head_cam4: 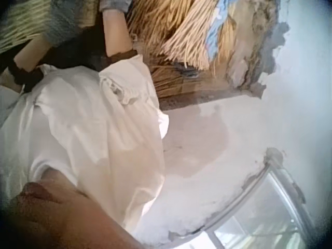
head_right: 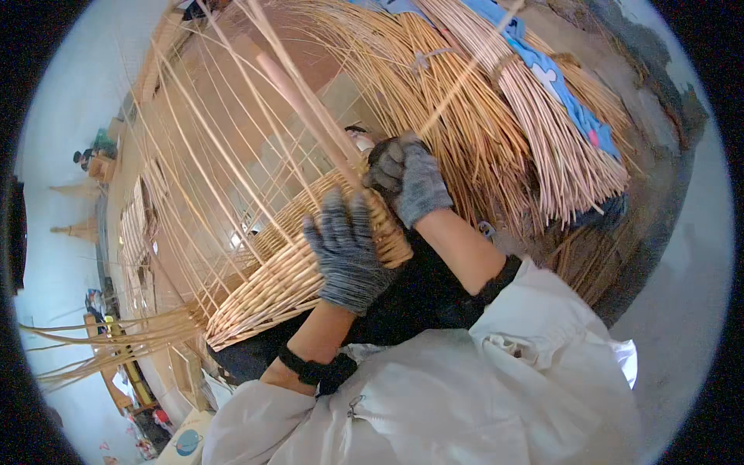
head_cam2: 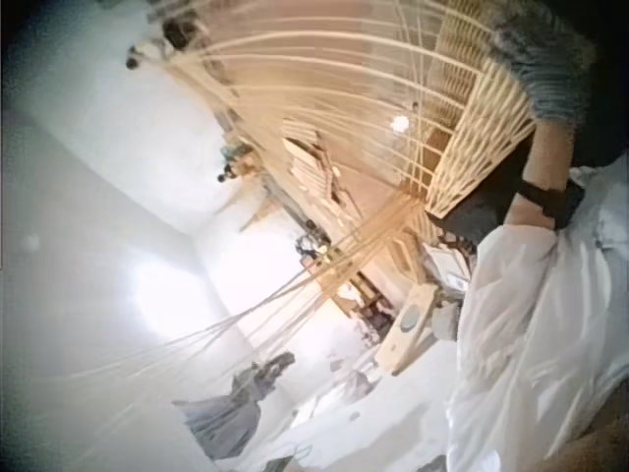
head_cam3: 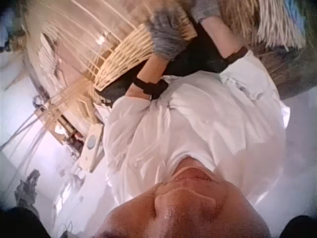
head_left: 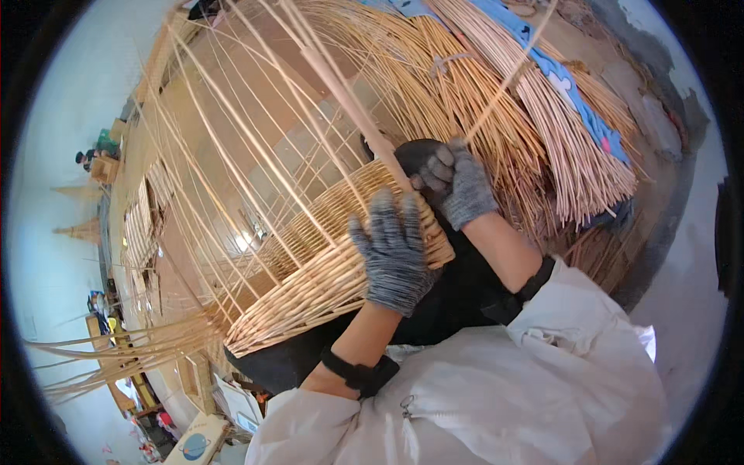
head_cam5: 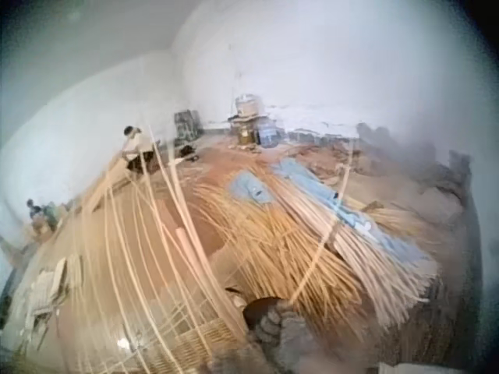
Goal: Weave and assemble a large wicker basket using wooden rods and a measuring tape.
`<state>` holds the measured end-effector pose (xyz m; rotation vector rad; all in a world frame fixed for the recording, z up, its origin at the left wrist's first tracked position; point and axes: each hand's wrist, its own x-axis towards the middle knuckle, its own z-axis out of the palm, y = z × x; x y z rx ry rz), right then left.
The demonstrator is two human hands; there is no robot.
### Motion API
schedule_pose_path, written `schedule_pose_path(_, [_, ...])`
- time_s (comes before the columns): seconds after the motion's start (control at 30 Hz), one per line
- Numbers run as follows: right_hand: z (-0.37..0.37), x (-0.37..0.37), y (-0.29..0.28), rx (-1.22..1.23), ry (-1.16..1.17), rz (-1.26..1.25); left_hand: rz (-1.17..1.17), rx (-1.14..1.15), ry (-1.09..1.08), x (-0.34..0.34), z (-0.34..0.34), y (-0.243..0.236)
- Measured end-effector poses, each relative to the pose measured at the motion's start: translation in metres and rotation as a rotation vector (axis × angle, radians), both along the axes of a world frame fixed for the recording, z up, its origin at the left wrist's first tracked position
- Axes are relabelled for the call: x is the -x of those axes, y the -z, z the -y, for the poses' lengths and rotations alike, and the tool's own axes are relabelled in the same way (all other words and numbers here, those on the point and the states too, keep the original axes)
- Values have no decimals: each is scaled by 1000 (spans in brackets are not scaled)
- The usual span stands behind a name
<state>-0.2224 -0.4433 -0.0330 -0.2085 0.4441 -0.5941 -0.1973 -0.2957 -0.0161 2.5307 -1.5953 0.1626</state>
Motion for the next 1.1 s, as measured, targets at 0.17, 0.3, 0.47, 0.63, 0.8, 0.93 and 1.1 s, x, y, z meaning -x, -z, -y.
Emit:
schedule_pose_path(0.17, [2, -3, -9, 10, -59, -101, -19, 28, 77, -8, 3, 0])
schedule_pose_path(0.3, [-4, -13, -5, -62, 74, 19, -10, 27, 32, -12, 10, -8])
schedule_pose_path(0.47, [-4, -49, -14, -93, 42, 101, -19, -9, -65, -34, 15, -31])
schedule_pose_path(0.63, [12, -97, -41, -142, -202, 282, 32, 46, -114, -74, 23, -47])
schedule_pose_path(0.8, [26, -111, -3, -77, -122, -50, -118, 96, -18, -103, 28, -41])
schedule_pose_path(0.93, [22, -111, -8, -102, -143, 78, -371, 345, -7, -119, 28, -22])
schedule_pose_path(1.1, [36, -101, -12, 23, -84, -69, -274, 380, -93, -94, 54, -17])
